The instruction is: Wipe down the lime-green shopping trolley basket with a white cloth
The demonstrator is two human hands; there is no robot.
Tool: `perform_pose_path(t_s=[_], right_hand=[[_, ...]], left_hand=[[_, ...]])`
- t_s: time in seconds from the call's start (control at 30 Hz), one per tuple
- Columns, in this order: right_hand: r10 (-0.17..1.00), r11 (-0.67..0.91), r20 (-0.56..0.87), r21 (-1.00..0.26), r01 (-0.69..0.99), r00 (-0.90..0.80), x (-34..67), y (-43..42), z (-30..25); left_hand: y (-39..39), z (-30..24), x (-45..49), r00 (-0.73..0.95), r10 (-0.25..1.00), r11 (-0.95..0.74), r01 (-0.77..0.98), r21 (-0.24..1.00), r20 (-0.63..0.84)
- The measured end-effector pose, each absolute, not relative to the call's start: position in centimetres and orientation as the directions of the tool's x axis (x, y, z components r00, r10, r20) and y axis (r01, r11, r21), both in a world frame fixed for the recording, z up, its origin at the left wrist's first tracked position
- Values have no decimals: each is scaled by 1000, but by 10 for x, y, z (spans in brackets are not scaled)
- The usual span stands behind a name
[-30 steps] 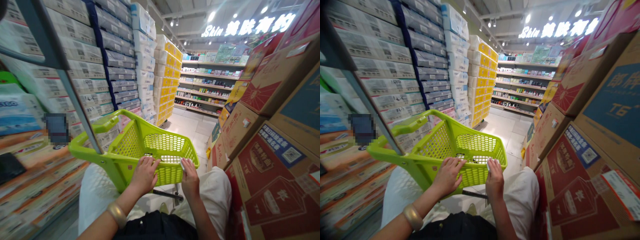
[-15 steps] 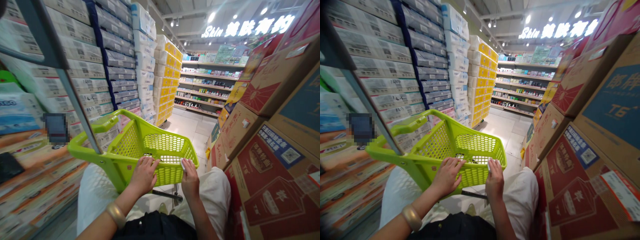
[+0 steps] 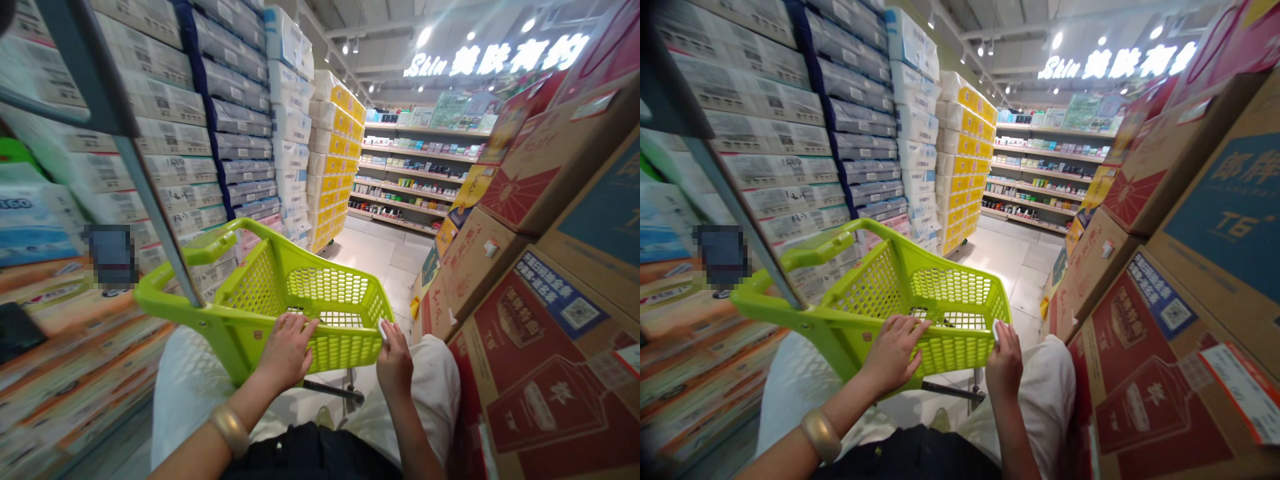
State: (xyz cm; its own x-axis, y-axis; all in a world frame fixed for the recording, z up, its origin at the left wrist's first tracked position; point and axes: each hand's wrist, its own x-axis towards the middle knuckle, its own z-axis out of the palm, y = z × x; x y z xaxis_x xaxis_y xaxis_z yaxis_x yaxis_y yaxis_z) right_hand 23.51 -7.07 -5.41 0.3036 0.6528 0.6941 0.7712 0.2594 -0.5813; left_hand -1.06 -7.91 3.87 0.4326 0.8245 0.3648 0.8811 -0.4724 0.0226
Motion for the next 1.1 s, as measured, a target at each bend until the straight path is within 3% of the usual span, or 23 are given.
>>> perform_pose_path(t_s=[0.23, 0.33, 0.53, 0.63, 0.77, 0.83, 1.03, 1.1], right_hand=[[648, 585, 756, -413, 698, -95, 176, -77, -42], [643, 539, 766, -455, 708, 2, 194, -76, -47], [646, 260, 691, -600, 757, 325, 243, -72, -60], [651, 316, 705, -589, 744, 281, 224, -74, -55], [663, 538, 748, -476, 696, 0, 186, -78, -46], [665, 569, 745, -461, 681, -51, 184, -79, -45], [656, 316, 700, -596, 738, 284, 232, -72, -54], [653, 283, 688, -609, 741, 317, 233, -72, -54]], left_hand=[[-79, 38, -11, 434, 828, -471, 882, 21, 355], [-80, 38, -11, 438, 828, -474, 880, 20, 350], [-80, 39, -10, 428, 835, -466, 884, 34, 345], [-81, 40, -10, 429, 837, -466, 884, 31, 340], [-81, 41, -10, 429, 838, -464, 885, 27, 336], [-82, 42, -10, 431, 838, -465, 885, 25, 334], [-81, 41, -10, 427, 843, -463, 886, 35, 328], [-81, 41, -10, 427, 843, -462, 886, 35, 327]])
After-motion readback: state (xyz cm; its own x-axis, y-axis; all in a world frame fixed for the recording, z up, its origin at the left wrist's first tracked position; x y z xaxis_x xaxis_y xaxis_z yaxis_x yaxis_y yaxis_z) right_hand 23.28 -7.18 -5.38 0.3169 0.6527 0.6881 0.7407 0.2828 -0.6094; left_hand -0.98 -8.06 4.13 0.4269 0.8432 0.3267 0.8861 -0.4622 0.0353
